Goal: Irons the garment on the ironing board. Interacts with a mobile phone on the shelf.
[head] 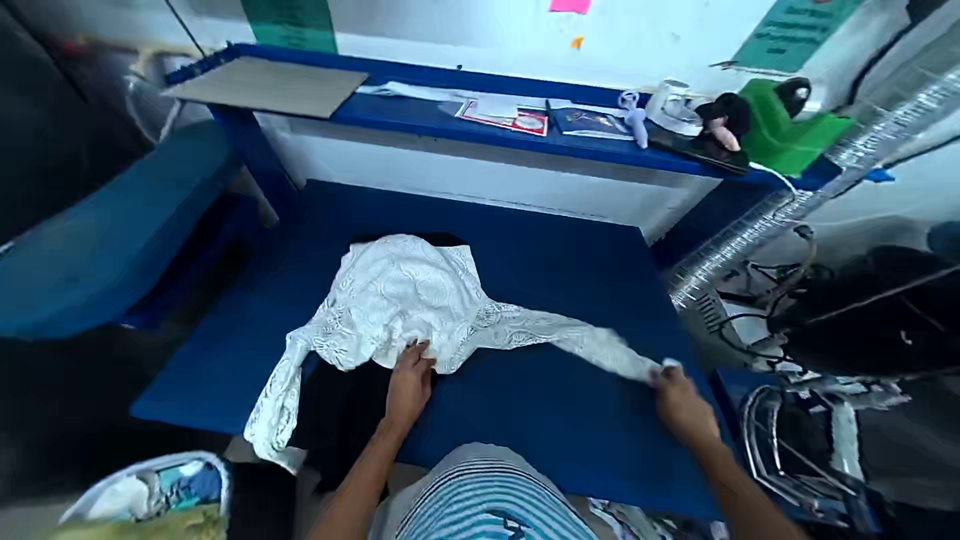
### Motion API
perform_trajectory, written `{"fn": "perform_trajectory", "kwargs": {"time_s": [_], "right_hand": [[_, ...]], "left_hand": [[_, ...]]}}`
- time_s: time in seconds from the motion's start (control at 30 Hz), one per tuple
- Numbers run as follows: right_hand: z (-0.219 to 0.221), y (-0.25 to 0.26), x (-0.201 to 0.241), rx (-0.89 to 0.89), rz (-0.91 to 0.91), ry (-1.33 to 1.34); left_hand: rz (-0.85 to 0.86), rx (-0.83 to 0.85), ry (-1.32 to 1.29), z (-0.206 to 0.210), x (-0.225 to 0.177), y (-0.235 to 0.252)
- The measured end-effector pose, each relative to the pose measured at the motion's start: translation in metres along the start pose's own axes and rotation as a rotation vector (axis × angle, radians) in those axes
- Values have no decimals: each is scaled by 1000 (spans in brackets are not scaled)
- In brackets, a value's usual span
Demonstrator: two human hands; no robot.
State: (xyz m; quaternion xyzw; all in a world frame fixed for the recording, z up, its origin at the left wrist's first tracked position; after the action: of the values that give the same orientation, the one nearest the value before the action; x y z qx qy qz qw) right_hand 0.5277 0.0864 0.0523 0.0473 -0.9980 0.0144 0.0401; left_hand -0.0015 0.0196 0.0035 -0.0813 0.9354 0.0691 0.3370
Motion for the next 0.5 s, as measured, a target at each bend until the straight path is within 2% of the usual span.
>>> {"fn": "perform_trajectory", "kwargs": {"time_s": [0.03,0.1,0.2,0.27,0.33,0.4,0.43,0.5], "right_hand": [[20,-11,-3,26,27,-4],[38,-30,-8,-112,69,48],[38,-45,-25,-166,19,59],[33,-54,-40,-182,-27,13],[26,-63,-54,-266,-49,-30],[17,-64,-57,-353,-22,-33],[14,-60,-54,-374,-9,-12],[11,-46,-42,-305,14,59]], "left_hand": [[0,-16,6,-1,2,0],[-29,-85,-15,-10,6,-1],[-100,-203,-26,-21,15,-1],[-83,-293,29,-21,15,1],[-119,-411,76,-22,4,-3],[-154,-473,83,-21,-26,-8],[-138,-442,69,-16,-45,-7],[-64,-228,53,12,-82,0]]}}
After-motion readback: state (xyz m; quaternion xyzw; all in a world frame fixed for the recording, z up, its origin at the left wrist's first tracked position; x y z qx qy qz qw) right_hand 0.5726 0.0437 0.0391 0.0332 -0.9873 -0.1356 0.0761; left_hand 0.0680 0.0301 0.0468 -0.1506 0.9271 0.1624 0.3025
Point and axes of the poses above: each hand's wrist, its own y-axis towards the middle knuckle, its own z-axis out of the palm, x = y × z, the point moved 2 cm from there along y, towards the middle knuckle, and after that the axes turned 9 degrees about -z, right-handed, at the moved point
